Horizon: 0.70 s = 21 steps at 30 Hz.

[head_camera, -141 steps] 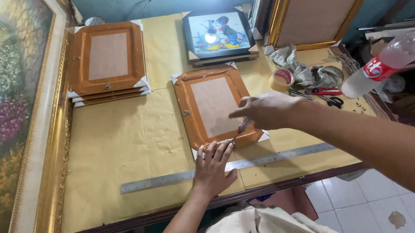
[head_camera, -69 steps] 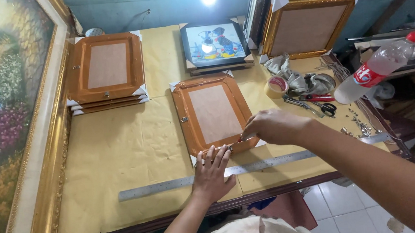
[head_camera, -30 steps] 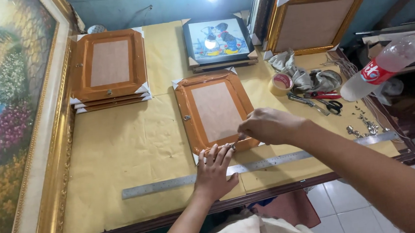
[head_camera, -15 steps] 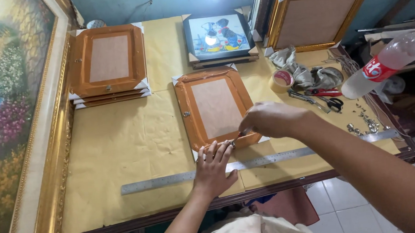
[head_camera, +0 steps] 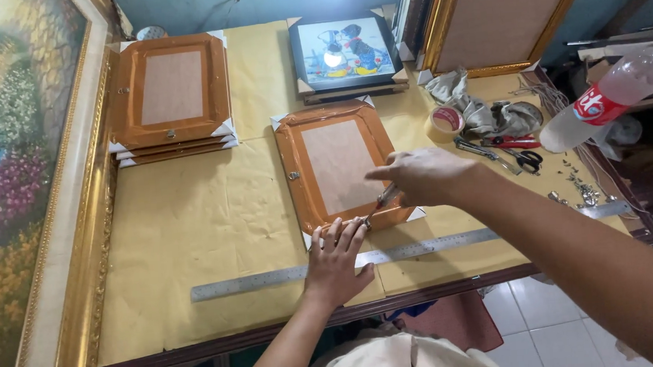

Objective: Assembling picture frames by using a screwdriver to secure the backings and organizing the finished frames.

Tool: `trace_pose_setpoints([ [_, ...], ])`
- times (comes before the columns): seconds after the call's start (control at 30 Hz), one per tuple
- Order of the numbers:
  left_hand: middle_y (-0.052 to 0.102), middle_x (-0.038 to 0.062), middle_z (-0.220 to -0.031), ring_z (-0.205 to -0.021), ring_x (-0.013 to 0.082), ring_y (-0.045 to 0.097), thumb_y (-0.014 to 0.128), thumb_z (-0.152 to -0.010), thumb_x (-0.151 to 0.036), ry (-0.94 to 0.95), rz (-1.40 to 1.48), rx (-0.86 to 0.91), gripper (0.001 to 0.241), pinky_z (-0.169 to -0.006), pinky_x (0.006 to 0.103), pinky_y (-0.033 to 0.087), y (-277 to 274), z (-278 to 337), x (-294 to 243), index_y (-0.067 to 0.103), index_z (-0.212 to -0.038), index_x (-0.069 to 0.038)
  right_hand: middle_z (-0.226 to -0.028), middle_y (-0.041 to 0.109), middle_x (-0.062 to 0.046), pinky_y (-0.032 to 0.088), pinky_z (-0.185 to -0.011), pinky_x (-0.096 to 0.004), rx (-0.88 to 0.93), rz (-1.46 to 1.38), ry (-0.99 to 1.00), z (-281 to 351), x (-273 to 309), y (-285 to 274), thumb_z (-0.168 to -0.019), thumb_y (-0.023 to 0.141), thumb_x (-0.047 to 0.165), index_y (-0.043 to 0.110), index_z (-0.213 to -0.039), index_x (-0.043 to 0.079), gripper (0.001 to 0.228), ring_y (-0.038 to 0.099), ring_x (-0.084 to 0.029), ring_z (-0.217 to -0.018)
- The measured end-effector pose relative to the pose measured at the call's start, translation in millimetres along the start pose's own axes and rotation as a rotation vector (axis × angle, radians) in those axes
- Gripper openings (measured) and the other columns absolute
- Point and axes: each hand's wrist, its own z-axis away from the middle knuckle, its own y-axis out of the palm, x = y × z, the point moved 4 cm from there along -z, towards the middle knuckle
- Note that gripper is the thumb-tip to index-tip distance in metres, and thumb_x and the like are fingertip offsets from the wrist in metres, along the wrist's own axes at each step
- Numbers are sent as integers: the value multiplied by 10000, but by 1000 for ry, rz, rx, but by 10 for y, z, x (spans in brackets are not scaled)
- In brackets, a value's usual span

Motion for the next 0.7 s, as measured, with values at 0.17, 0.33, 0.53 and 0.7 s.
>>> trace_pose_setpoints([
  [0.17, 429, 25, -1255, -1182, 270, 354, 539, -635, -447, -12, 20, 37, 680, -949, 527, 243, 10, 3, 14, 422, -1255, -192, -734, 630, -132, 495, -514, -299, -25, -178, -110, -200, 13, 179, -831, 439, 123, 616, -920, 171, 204, 604, -269, -616],
  [0.33, 438, 29, -1247, -1181, 270, 362, 552, -628, -438, -11, 23, 30, 678, -947, 528, 245, -4, -1, 20, 426, -1249, -195, -667, 616, -172, 539, -526, -450, -140, 4, 3, -376, 51, 152, -845, 403, 155, 580, -910, 69, 207, 655, -326, -656],
  [0.53, 431, 22, -1256, -1182, 266, 360, 564, -581, -453, -6, -39, -32, 751, -949, 518, 248, 5, 0, 12, 410, -1268, -191, -757, 642, -142, 512, -584, -483, -90, 185, 190, -329, -151, 170, -676, 430, 719, 645, -980, 166, 667, 651, -302, -759],
  [0.7, 415, 25, -1259, -1179, 268, 348, 532, -621, -451, -5, -17, 5, 724, -951, 525, 239, 22, 1, 17, 400, -1283, -189, -851, 673, -104, 519, -757, -408, -70, -34, -101, -198, -56, 134, -772, 507, 102, 691, -910, 342, 333, 634, -346, -825],
])
